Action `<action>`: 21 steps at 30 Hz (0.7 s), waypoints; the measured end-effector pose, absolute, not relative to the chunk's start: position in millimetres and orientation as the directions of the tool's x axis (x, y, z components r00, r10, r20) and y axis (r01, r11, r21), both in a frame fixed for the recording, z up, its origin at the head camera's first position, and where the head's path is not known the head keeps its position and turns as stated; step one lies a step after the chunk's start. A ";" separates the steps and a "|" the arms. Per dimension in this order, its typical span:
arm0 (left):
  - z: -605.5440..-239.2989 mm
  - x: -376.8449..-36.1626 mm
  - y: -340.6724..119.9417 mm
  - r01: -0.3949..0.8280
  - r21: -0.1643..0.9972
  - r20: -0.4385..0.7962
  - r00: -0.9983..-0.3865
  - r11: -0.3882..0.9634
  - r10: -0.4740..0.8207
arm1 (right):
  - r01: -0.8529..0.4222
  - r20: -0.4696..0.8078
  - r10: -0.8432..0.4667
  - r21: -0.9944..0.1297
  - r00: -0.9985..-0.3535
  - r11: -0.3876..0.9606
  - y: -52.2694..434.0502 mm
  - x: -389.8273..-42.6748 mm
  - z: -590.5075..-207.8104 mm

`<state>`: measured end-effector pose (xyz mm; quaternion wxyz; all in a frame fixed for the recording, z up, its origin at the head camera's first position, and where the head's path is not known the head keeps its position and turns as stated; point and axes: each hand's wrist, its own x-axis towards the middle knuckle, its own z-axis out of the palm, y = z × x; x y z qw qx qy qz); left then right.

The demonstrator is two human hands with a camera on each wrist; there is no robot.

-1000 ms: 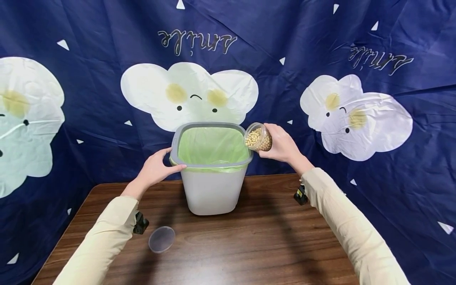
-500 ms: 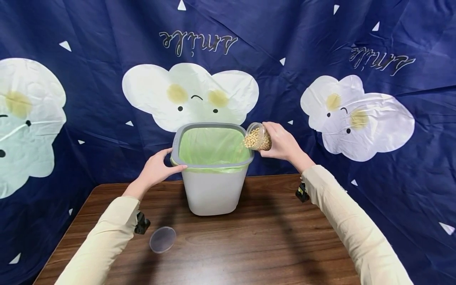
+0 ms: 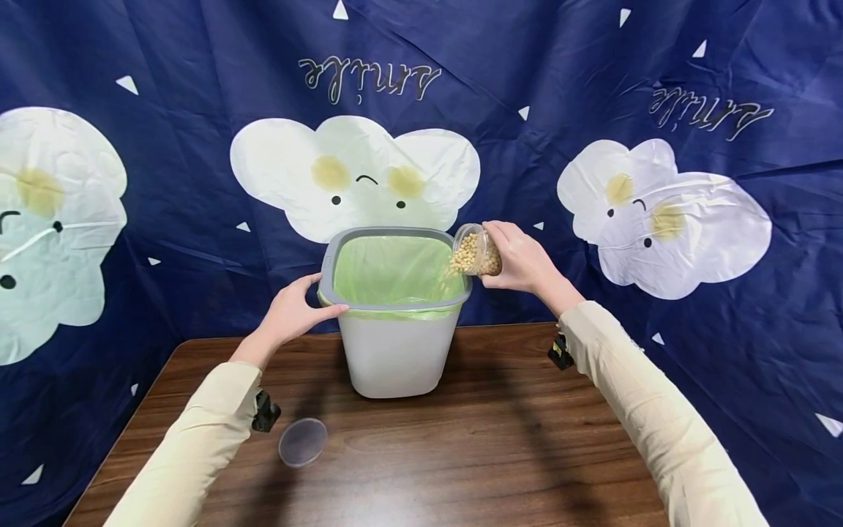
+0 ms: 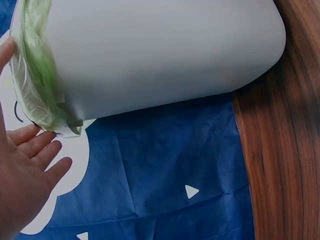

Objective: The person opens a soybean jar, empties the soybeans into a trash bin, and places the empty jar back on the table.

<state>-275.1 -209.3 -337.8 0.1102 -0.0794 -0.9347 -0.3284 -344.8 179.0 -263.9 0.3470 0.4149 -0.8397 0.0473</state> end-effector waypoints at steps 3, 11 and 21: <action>-337.6 -275.0 -209.2 0.220 0.601 0.255 -0.964 0.769 0.077 | -0.728 0.618 -0.670 0.220 -0.411 0.649 177.9 -344.6 -261.7; -334.7 -272.9 -207.9 0.217 0.604 0.247 -0.966 0.767 0.079 | -0.713 0.610 -0.684 0.261 -0.401 0.650 175.5 -344.2 -259.6; -332.9 -270.4 -206.7 0.213 0.609 0.242 -0.967 0.764 0.077 | -0.699 0.589 -0.702 0.299 -0.401 0.650 176.1 -345.3 -257.9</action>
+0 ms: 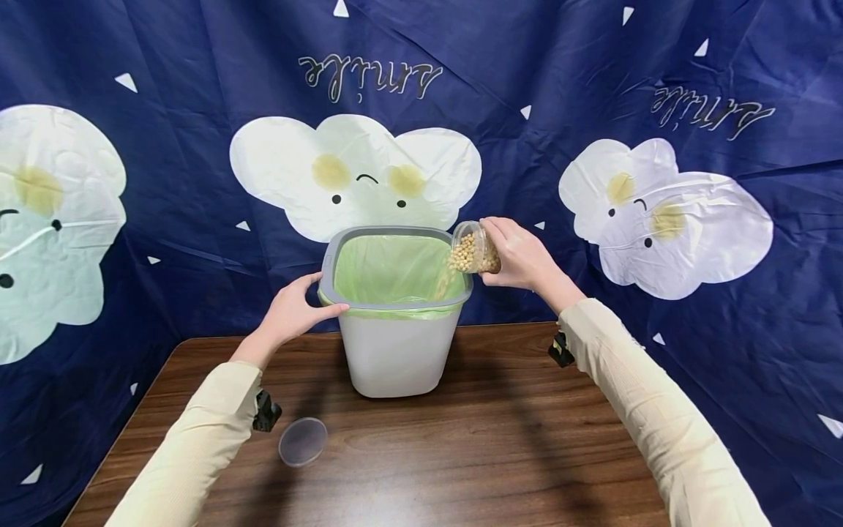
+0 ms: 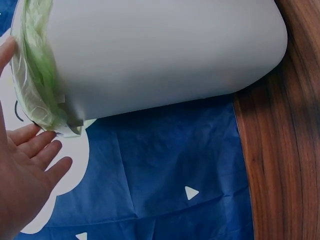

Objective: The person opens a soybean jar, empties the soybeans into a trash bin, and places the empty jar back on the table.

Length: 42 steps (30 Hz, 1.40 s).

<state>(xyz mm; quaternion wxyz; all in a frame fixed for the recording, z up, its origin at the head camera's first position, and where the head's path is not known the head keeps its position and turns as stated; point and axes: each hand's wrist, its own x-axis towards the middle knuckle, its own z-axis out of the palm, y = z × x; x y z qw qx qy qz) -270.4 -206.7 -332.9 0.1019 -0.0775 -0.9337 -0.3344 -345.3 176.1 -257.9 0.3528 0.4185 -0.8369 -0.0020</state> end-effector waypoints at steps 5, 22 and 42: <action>-333.4 -270.5 -206.6 0.210 0.610 0.241 -0.968 0.764 0.074 | -0.699 0.581 -0.711 0.311 -0.396 0.644 174.9 -346.0 -256.7; -334.7 -270.4 -206.5 0.205 0.622 0.242 -0.968 0.756 0.064 | -0.697 0.569 -0.749 0.381 -0.340 0.607 170.1 -349.5 -250.5; -338.3 -273.5 -206.9 0.205 0.624 0.248 -0.967 0.754 0.058 | -0.686 0.536 -0.780 0.435 -0.323 0.583 168.8 -349.9 -246.7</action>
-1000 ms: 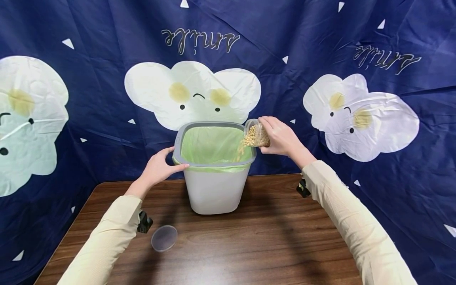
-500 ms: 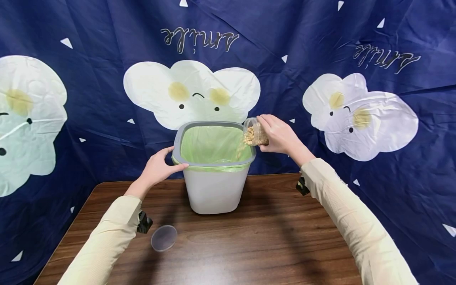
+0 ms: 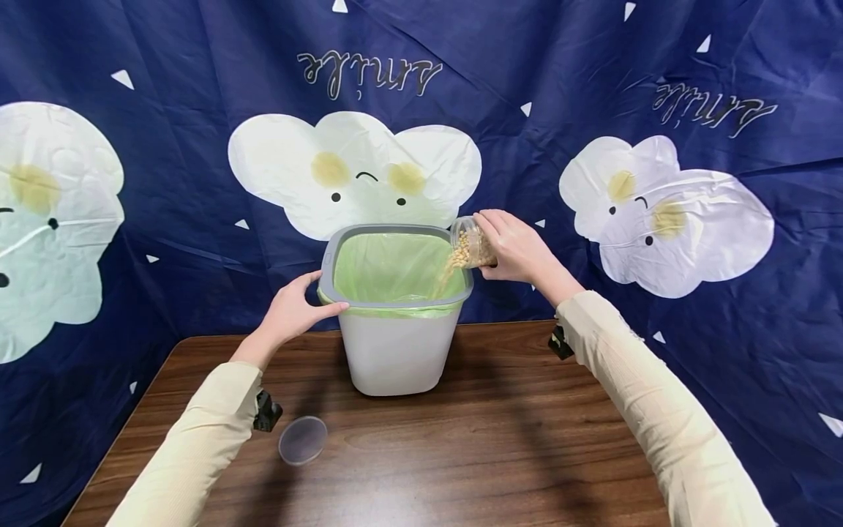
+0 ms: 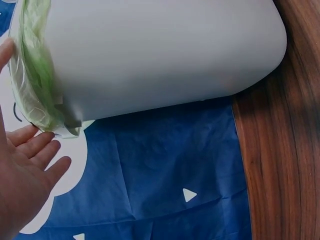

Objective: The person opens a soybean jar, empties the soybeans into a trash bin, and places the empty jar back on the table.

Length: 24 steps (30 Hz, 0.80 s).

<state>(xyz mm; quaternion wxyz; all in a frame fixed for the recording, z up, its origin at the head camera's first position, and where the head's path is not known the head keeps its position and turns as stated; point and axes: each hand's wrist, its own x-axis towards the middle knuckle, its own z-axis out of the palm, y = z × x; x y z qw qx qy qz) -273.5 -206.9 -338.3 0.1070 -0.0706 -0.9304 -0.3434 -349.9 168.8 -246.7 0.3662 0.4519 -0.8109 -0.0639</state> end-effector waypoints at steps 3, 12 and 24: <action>-338.5 -273.9 -207.1 0.208 0.625 0.253 -0.966 0.753 0.057 | -0.689 0.536 -0.779 0.431 -0.325 0.583 169.2 -350.3 -245.8; -338.9 -274.3 -206.6 0.214 0.633 0.258 -0.964 0.744 0.057 | -0.699 0.550 -0.791 0.455 -0.267 0.552 167.1 -351.3 -245.8; -339.8 -273.9 -206.3 0.213 0.637 0.259 -0.964 0.741 0.054 | -0.688 0.537 -0.803 0.481 -0.258 0.543 163.8 -348.8 -243.3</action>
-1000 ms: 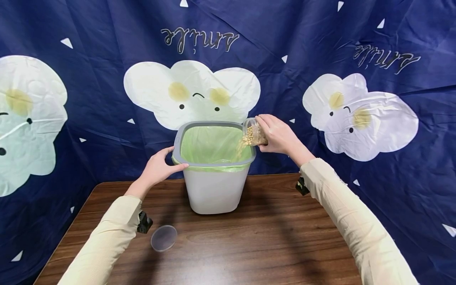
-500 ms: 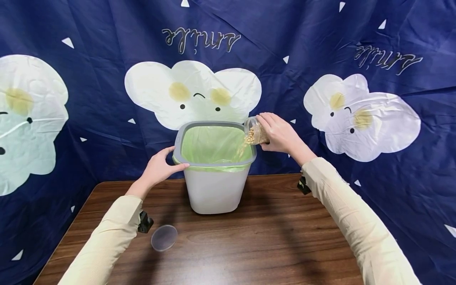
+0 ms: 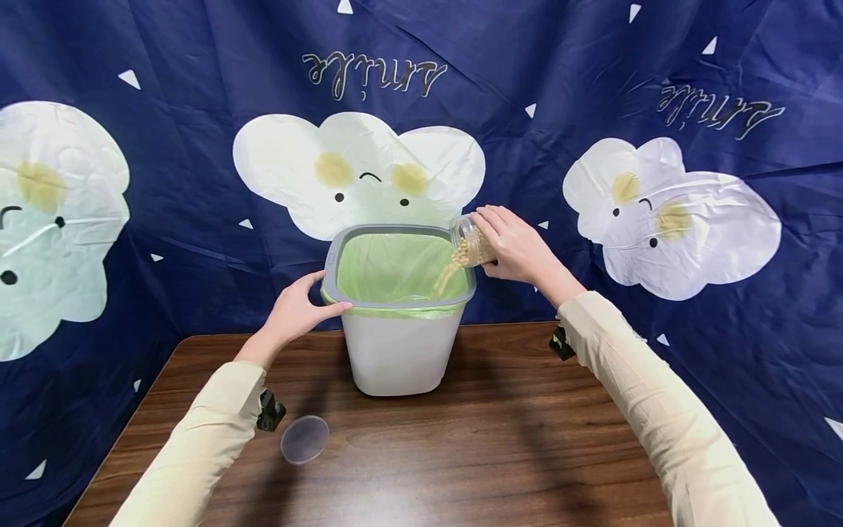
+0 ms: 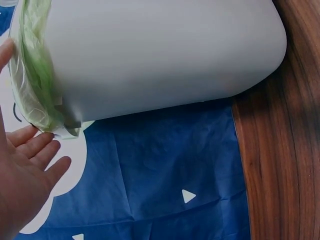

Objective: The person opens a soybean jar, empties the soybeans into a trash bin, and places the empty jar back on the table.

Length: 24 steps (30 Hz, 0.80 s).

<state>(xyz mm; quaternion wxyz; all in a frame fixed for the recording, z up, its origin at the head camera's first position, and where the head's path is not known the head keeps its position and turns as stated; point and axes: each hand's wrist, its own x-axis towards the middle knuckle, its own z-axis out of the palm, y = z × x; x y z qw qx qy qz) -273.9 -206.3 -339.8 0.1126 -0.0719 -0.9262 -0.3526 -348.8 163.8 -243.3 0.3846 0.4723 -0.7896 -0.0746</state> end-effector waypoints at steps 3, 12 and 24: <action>-339.3 -272.2 -205.0 0.211 0.637 0.260 -0.964 0.741 0.050 | -0.689 0.535 -0.807 0.486 -0.251 0.537 163.8 -347.7 -242.4; -338.6 -266.8 -201.8 0.204 0.634 0.263 -0.964 0.746 0.040 | -0.687 0.529 -0.821 0.517 -0.213 0.511 165.4 -346.4 -241.5; -339.8 -262.7 -199.0 0.192 0.636 0.262 -0.965 0.747 0.025 | -0.691 0.539 -0.830 0.545 -0.145 0.475 168.9 -347.1 -242.9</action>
